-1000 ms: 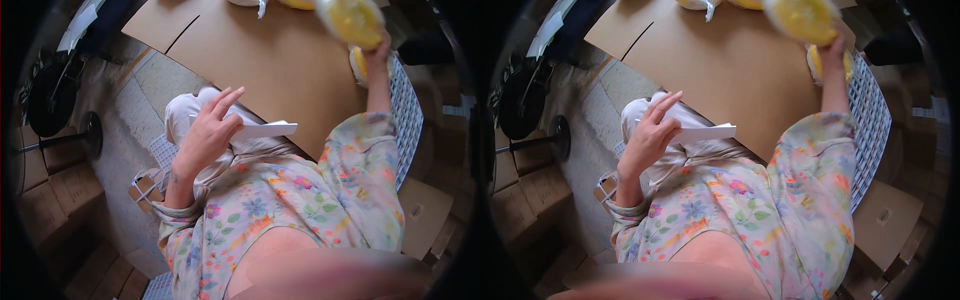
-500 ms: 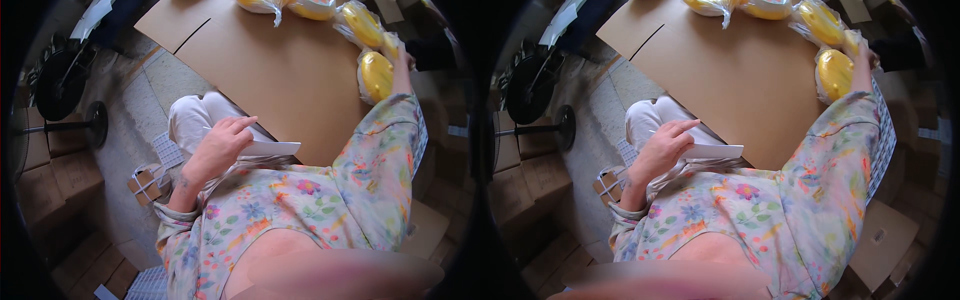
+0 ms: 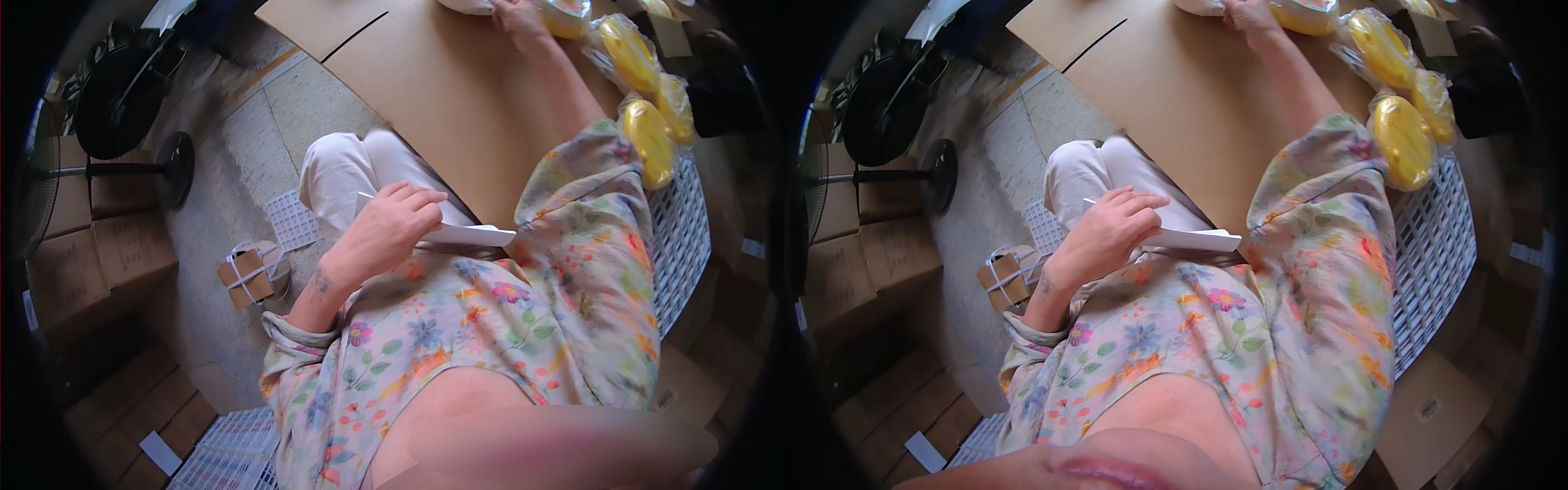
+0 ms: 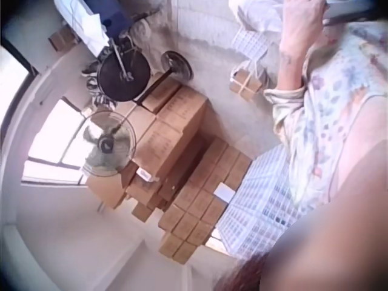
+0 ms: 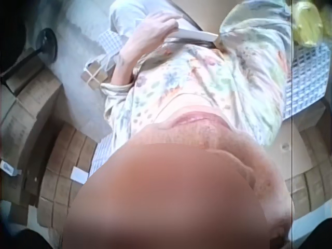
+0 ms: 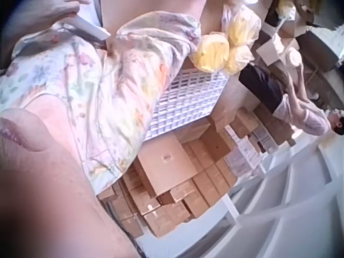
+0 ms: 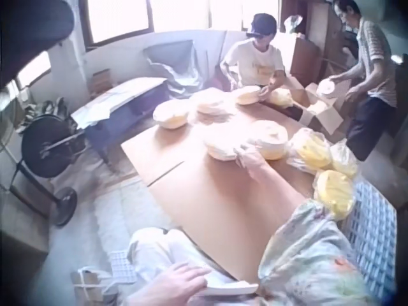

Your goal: The recorder is packing yellow round products from plastic bags into white cardboard boxes.

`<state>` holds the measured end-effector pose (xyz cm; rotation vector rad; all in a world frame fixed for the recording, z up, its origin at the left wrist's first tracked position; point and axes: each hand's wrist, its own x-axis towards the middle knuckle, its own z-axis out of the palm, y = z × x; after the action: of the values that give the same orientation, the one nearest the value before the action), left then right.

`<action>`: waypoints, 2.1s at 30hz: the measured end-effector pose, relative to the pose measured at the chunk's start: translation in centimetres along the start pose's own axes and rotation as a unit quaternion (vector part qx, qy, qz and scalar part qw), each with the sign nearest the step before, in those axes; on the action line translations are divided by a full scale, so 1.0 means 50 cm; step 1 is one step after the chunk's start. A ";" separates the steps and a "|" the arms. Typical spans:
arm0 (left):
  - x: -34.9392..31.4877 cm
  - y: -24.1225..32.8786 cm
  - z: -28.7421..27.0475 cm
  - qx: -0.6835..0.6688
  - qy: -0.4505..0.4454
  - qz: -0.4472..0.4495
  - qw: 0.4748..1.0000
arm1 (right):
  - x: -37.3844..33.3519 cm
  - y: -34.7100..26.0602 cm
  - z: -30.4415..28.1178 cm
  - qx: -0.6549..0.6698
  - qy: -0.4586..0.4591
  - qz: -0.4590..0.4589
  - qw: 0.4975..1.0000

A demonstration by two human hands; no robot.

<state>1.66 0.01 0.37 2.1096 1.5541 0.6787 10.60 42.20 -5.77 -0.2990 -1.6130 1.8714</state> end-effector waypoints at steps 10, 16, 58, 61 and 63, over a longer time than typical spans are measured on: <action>0.053 0.032 -0.009 0.137 0.122 0.050 0.982 | -0.206 -0.241 0.212 0.031 -0.095 0.269 0.958; 0.064 0.032 -0.004 0.028 0.094 0.064 0.993 | -0.320 -0.157 0.226 0.120 0.009 0.133 0.984; 0.079 -0.095 0.031 0.216 0.098 0.081 0.968 | -0.343 -0.168 0.277 -0.603 -0.301 -0.285 0.682; 0.085 -0.100 0.024 0.204 0.100 0.160 0.961 | -0.338 -0.176 0.269 -0.574 -0.371 -0.256 0.684; 0.077 -0.100 0.021 0.179 0.093 0.140 0.970 | -0.339 -0.183 0.242 -0.563 -0.408 -0.179 0.696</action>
<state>-0.46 5.06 -2.96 2.6356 1.5876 0.7530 19.80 22.73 1.62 0.4317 -3.0079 0.4280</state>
